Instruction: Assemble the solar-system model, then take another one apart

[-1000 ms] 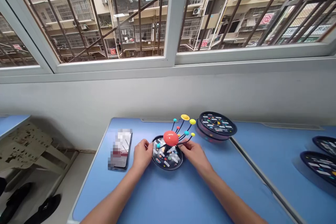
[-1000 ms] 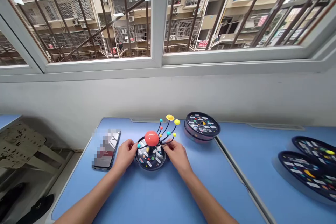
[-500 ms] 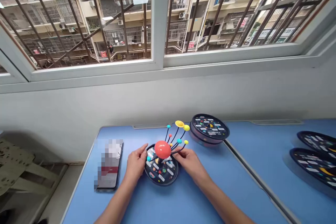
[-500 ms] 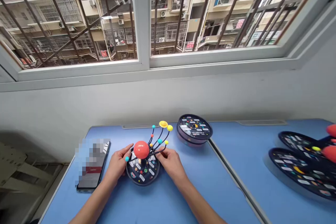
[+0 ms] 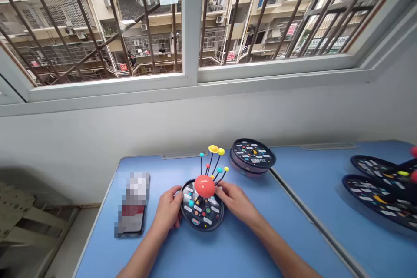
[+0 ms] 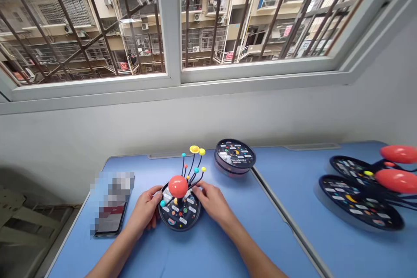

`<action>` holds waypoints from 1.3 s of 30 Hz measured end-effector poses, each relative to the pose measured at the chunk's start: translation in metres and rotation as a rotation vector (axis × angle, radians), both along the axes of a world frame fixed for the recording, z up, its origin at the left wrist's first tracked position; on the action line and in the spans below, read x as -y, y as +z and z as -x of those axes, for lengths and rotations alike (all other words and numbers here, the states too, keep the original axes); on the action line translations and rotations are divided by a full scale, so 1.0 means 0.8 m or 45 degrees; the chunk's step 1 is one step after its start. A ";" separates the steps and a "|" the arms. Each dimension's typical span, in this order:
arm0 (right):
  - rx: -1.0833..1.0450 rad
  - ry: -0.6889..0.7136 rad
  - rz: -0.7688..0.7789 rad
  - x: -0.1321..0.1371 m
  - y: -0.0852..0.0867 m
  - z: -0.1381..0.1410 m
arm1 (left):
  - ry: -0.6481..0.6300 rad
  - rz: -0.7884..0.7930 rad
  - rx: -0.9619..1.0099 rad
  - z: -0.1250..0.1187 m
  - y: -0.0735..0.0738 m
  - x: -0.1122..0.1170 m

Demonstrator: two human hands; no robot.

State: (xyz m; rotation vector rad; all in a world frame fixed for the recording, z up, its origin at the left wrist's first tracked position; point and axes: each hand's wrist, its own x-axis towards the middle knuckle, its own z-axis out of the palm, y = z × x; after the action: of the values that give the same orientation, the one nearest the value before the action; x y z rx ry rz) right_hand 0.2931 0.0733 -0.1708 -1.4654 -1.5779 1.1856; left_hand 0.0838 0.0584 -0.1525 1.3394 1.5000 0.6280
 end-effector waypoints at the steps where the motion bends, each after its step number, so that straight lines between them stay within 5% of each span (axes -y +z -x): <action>1: 0.002 0.047 0.063 0.005 0.002 -0.001 | -0.014 -0.018 -0.022 -0.001 0.000 0.001; 7: -0.165 0.194 0.443 0.034 0.006 0.003 | -0.020 -0.201 -0.090 -0.005 -0.004 0.001; 16: -0.429 0.079 0.612 0.089 0.018 -0.020 | -0.183 -0.123 0.105 -0.026 -0.022 0.019; 22: -0.549 -0.062 0.623 0.115 0.019 -0.038 | -0.231 -0.044 0.222 -0.043 -0.030 0.033; 28: -0.448 -0.328 0.534 0.136 0.056 -0.077 | -0.240 0.109 0.466 -0.045 -0.034 0.034; 33: -0.341 -0.631 0.403 0.122 0.091 -0.143 | -0.195 0.181 0.517 -0.043 -0.034 0.031; 39: -0.288 -1.020 0.296 0.050 0.109 -0.221 | -0.187 0.096 0.476 -0.045 -0.043 0.031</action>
State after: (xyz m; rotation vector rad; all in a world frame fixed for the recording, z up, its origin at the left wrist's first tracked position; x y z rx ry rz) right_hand 0.4695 0.0330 -0.0838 -1.7845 -0.5920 1.0041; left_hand 0.1196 0.0335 -0.1866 1.1857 1.1038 0.6775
